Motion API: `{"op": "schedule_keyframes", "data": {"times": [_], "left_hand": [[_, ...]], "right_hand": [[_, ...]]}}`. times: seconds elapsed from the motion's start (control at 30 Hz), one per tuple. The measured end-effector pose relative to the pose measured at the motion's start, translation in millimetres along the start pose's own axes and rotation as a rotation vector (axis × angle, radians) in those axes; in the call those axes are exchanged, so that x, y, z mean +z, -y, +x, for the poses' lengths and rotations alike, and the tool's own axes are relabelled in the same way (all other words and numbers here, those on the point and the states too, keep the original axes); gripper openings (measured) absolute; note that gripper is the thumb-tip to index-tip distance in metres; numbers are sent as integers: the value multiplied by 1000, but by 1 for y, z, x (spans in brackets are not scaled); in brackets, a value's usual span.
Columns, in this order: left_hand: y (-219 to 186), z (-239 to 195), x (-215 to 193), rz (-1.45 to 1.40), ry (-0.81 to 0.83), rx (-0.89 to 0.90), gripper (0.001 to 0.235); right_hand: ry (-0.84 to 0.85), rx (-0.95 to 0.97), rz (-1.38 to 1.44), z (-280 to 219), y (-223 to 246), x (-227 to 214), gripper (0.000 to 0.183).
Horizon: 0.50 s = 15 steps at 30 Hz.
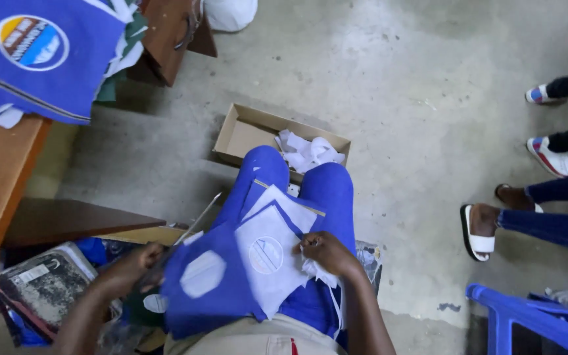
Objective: Cutting small fabric pieces from a larger sheet using scissors in a factory setting.
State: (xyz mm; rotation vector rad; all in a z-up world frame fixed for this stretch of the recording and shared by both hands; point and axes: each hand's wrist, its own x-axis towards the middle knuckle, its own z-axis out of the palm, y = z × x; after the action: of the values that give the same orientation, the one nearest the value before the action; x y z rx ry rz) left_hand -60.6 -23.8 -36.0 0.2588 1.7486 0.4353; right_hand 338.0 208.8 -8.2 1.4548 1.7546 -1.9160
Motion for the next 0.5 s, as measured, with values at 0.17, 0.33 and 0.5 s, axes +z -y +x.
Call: {"op": "schedule_keyframes", "data": {"times": [0.17,0.33,0.5], "left_hand": [[147,83,-80,122,12,-74,28],[65,61,-67,321,-210,95,24],[-101,17,17,-543,-246,262,27]], "right_hand": [[-14,-33,-70,-7,10,-6,22],[-62,-297,399,32,-85,-75,9],[-633,-459,856,144,-153,-184,4]]}}
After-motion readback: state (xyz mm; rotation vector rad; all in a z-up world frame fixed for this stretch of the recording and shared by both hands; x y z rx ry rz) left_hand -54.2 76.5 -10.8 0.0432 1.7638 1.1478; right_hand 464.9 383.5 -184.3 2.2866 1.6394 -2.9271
